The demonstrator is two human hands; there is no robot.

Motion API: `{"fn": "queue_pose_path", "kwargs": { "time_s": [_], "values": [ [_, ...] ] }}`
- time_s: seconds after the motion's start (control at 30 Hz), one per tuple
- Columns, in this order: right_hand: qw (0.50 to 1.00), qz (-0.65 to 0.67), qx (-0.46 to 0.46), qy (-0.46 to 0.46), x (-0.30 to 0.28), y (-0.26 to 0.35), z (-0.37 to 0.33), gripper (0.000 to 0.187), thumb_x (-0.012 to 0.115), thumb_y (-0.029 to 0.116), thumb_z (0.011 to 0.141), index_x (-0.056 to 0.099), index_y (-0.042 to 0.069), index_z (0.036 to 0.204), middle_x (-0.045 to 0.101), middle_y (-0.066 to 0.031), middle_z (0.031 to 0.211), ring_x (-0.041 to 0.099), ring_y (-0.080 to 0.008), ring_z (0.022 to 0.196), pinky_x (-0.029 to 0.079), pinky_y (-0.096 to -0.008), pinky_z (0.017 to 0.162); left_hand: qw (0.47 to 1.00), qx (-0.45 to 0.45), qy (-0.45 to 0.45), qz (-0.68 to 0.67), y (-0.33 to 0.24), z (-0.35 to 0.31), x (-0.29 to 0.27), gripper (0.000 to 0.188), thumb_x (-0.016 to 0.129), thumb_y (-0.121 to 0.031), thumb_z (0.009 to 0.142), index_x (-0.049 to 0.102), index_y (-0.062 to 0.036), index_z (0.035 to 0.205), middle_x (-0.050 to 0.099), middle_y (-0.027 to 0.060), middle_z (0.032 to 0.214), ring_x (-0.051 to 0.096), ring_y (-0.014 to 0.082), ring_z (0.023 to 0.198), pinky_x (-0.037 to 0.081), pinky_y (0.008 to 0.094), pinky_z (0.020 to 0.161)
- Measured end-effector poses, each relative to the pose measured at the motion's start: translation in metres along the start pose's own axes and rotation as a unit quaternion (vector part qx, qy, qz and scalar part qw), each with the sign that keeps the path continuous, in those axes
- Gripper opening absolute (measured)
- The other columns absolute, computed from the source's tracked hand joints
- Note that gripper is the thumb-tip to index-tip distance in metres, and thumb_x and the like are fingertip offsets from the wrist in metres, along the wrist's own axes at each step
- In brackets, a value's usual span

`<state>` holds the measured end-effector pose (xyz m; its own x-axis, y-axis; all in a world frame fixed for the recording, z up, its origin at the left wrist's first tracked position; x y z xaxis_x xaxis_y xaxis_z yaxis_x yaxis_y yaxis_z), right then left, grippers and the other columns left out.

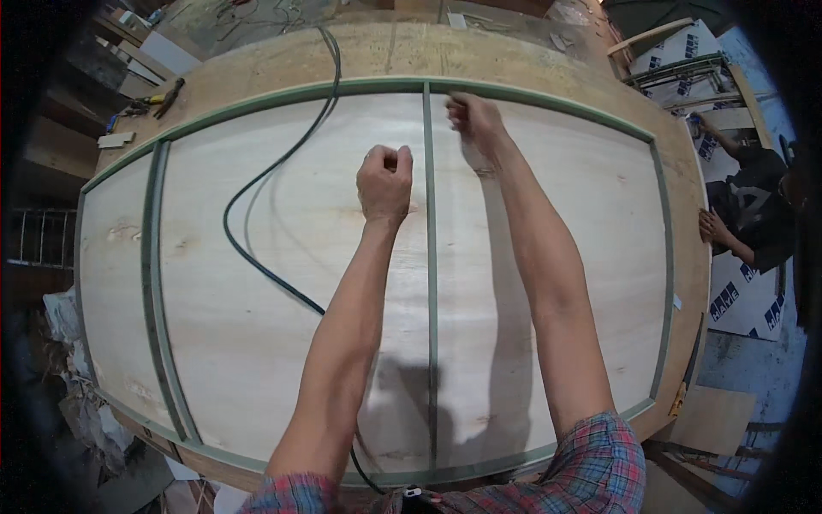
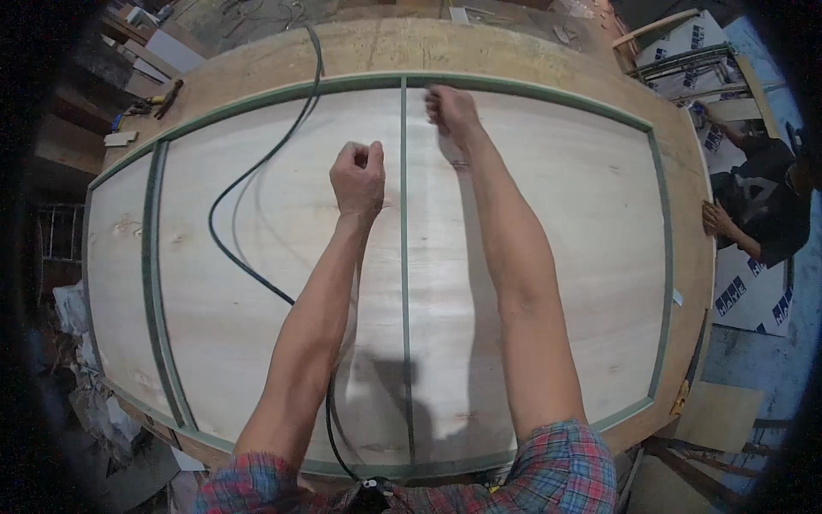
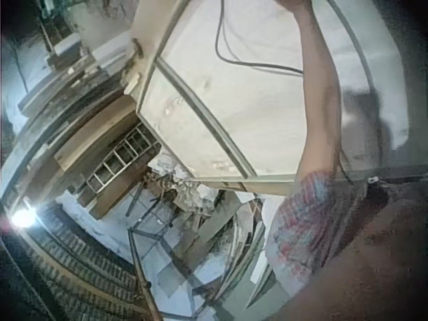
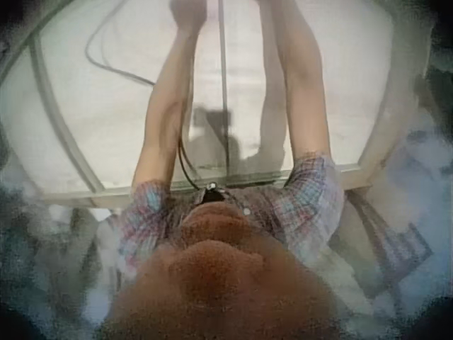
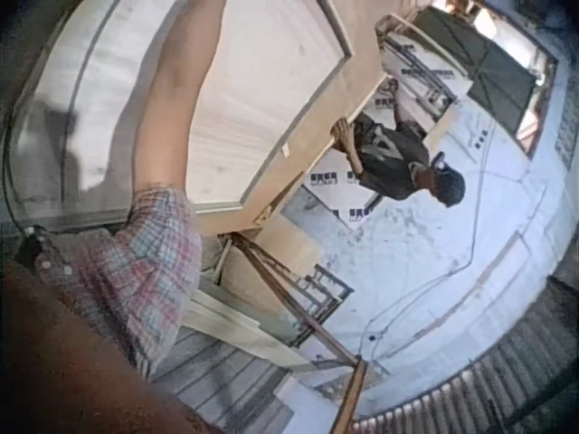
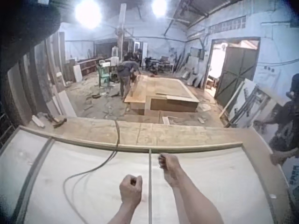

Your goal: The person aligns wooden trim strips onto a large panel, uses a pneumatic nail gun to fasten them, and uses a hand saw to cut a trim strip to length.

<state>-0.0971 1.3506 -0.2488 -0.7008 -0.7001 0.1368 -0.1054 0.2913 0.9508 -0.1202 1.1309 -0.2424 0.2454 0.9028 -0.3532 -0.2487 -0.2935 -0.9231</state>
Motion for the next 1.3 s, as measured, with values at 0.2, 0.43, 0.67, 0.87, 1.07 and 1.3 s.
{"fn": "queue_pose_path", "kwargs": {
  "time_s": [0.2, 0.43, 0.67, 0.87, 1.07, 1.3],
  "values": [
    [0.996, -0.058, -0.019, 0.059, 0.010, 0.003, 0.003, 0.033, 0.040, 0.013, 0.094, 0.063, -0.004, 0.109, 0.062, -0.0086, 0.086, 0.059, -0.0177, 0.060, 0.052, -0.0341, 0.055, 0.992, 0.074, -0.001, -0.102, -0.004, 0.033, 0.005, 0.016, 0.061, -0.013, 0.088, 0.061, 0.0020, 0.083, 0.063, 0.0126, 0.075, 0.061, 0.0207, 0.069, 0.050, 0.0327, 0.067],
    [0.990, -0.097, -0.054, 0.091, 0.030, 0.004, 0.009, 0.037, 0.036, 0.008, 0.093, 0.063, -0.002, 0.117, 0.068, -0.0129, 0.103, 0.055, -0.0154, 0.054, 0.047, -0.0320, 0.052, 0.976, 0.177, 0.097, 0.083, -0.021, 0.029, 0.022, 0.031, 0.063, -0.028, 0.089, 0.068, -0.0001, 0.101, 0.070, 0.0159, 0.092, 0.067, 0.0270, 0.084, 0.051, 0.0367, 0.076],
    [0.951, -0.238, -0.197, 0.027, 0.034, -0.002, 0.010, 0.036, 0.039, 0.001, 0.089, 0.065, -0.004, 0.113, 0.066, -0.0132, 0.096, 0.056, -0.0185, 0.063, 0.045, -0.0317, 0.055, 0.984, 0.122, 0.112, 0.060, -0.015, 0.032, 0.023, 0.030, 0.067, -0.029, 0.087, 0.069, -0.0004, 0.097, 0.069, 0.0165, 0.090, 0.068, 0.0275, 0.082, 0.052, 0.0375, 0.074],
    [0.905, -0.369, -0.214, -0.002, 0.030, -0.010, 0.023, 0.036, 0.048, 0.007, 0.083, 0.066, 0.007, 0.115, 0.062, -0.0219, 0.112, 0.060, -0.0405, 0.104, 0.048, -0.0447, 0.089, 0.986, 0.096, 0.129, 0.044, -0.007, 0.032, 0.027, 0.025, 0.068, -0.026, 0.086, 0.068, -0.0013, 0.085, 0.067, 0.0147, 0.079, 0.066, 0.0284, 0.074, 0.051, 0.0365, 0.070],
    [0.884, -0.388, -0.253, -0.069, 0.007, -0.009, -0.102, 0.021, 0.048, 0.008, 0.084, 0.061, 0.000, 0.099, 0.061, -0.0265, 0.102, 0.057, -0.0440, 0.100, 0.048, -0.0484, 0.086, 0.980, 0.074, 0.185, -0.017, -0.011, 0.035, 0.023, 0.025, 0.068, -0.025, 0.086, 0.068, 0.0000, 0.085, 0.069, 0.0133, 0.085, 0.066, 0.0245, 0.073, 0.051, 0.0346, 0.069],
    [0.842, -0.484, -0.233, -0.047, -0.065, -0.063, -0.421, 0.034, 0.048, 0.004, 0.088, 0.061, 0.001, 0.118, 0.058, -0.0230, 0.124, 0.054, -0.0395, 0.115, 0.044, -0.0430, 0.101, 0.969, 0.127, 0.157, 0.140, -0.025, -0.042, -0.031, 0.020, 0.064, -0.020, 0.084, 0.068, 0.0001, 0.086, 0.067, 0.0176, 0.100, 0.066, 0.0298, 0.082, 0.054, 0.0380, 0.075]
  ]
}}
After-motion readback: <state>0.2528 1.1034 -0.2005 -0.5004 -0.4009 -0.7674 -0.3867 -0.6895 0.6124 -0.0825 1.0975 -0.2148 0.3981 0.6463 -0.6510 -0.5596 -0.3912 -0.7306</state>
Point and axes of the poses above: each hand's wrist, its own z-axis towards the middle knuckle, its own x-axis out of the palm, y = z × x, the point moved 4 cm from there along z, towards the middle knuckle
